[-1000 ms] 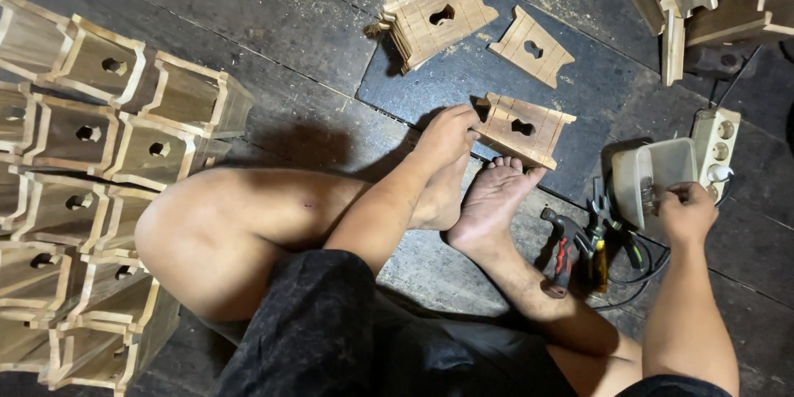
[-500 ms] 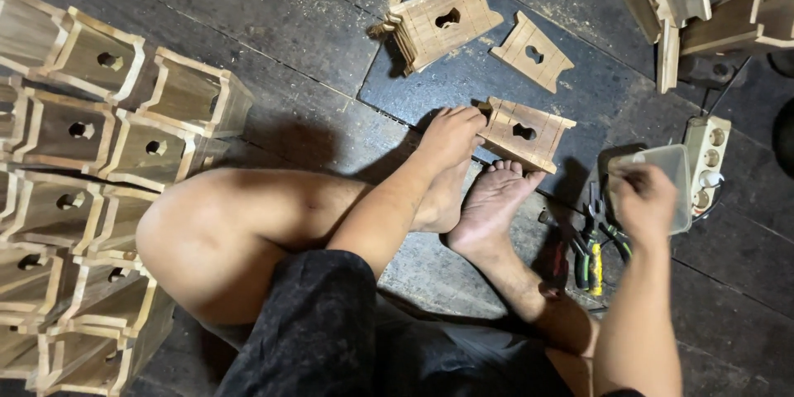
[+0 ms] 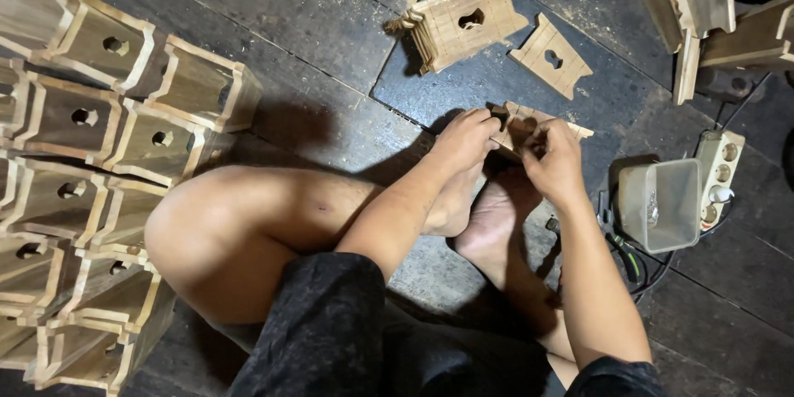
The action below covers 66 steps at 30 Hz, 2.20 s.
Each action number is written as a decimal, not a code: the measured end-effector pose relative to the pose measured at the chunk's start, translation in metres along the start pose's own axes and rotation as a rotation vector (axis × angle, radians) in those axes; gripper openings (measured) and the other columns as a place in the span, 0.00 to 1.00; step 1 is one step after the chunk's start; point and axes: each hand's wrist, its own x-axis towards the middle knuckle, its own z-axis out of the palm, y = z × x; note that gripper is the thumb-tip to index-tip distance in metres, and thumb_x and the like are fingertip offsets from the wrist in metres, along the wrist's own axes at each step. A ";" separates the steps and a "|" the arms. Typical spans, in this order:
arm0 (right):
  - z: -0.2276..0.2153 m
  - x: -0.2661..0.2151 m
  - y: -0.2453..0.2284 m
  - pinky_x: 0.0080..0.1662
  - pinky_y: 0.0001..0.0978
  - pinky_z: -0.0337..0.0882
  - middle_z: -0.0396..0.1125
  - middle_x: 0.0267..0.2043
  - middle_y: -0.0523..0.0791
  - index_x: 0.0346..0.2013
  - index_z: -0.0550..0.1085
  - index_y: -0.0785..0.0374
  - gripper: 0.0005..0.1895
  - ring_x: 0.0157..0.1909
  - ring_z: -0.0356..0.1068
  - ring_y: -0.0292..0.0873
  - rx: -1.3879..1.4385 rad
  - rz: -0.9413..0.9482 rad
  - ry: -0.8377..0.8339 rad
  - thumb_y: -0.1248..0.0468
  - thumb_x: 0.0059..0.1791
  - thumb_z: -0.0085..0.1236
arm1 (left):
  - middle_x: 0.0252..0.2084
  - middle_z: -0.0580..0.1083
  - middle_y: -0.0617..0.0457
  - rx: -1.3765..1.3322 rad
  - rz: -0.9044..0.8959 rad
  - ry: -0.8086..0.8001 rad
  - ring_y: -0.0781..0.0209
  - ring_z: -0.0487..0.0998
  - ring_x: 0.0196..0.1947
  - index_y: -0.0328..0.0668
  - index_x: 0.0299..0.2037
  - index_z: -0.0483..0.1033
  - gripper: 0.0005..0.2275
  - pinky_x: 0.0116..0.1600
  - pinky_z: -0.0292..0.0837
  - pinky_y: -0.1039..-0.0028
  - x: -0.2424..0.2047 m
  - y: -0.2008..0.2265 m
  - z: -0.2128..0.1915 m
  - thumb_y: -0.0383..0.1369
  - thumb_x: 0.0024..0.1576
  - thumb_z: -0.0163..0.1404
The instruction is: The person sits on the floor and assembles small wooden boxes by hand. They pick up pre-cut wooden pieces, align them, insert nails, and use a hammer to drive the nails into the wood to secure the joints.
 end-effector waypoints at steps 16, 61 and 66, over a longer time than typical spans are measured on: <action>0.016 0.000 0.002 0.43 0.46 0.75 0.64 0.38 0.52 0.39 0.73 0.66 0.17 0.43 0.72 0.61 -0.028 -0.093 0.035 0.77 0.41 0.69 | 0.31 0.68 0.54 -0.036 -0.125 0.016 0.47 0.73 0.36 0.49 0.31 0.72 0.09 0.41 0.72 0.60 0.000 0.005 0.006 0.38 0.52 0.60; -0.031 -0.090 -0.085 0.33 0.60 0.65 0.71 0.28 0.56 0.76 0.65 0.48 0.38 0.34 0.75 0.67 -0.063 0.453 0.104 0.64 0.50 0.63 | 0.50 0.73 0.57 -0.156 -0.463 -0.011 0.42 0.80 0.51 0.53 0.42 0.86 0.09 0.63 0.73 0.51 -0.004 0.005 0.043 0.28 0.52 0.59; -0.036 -0.079 -0.119 0.40 0.63 0.71 0.74 0.40 0.65 0.66 0.71 0.58 0.31 0.43 0.74 0.74 0.039 0.412 0.169 0.70 0.48 0.65 | 0.46 0.74 0.54 -0.289 -0.379 -0.066 0.44 0.82 0.50 0.51 0.43 0.83 0.11 0.56 0.80 0.61 0.002 0.003 0.022 0.28 0.50 0.61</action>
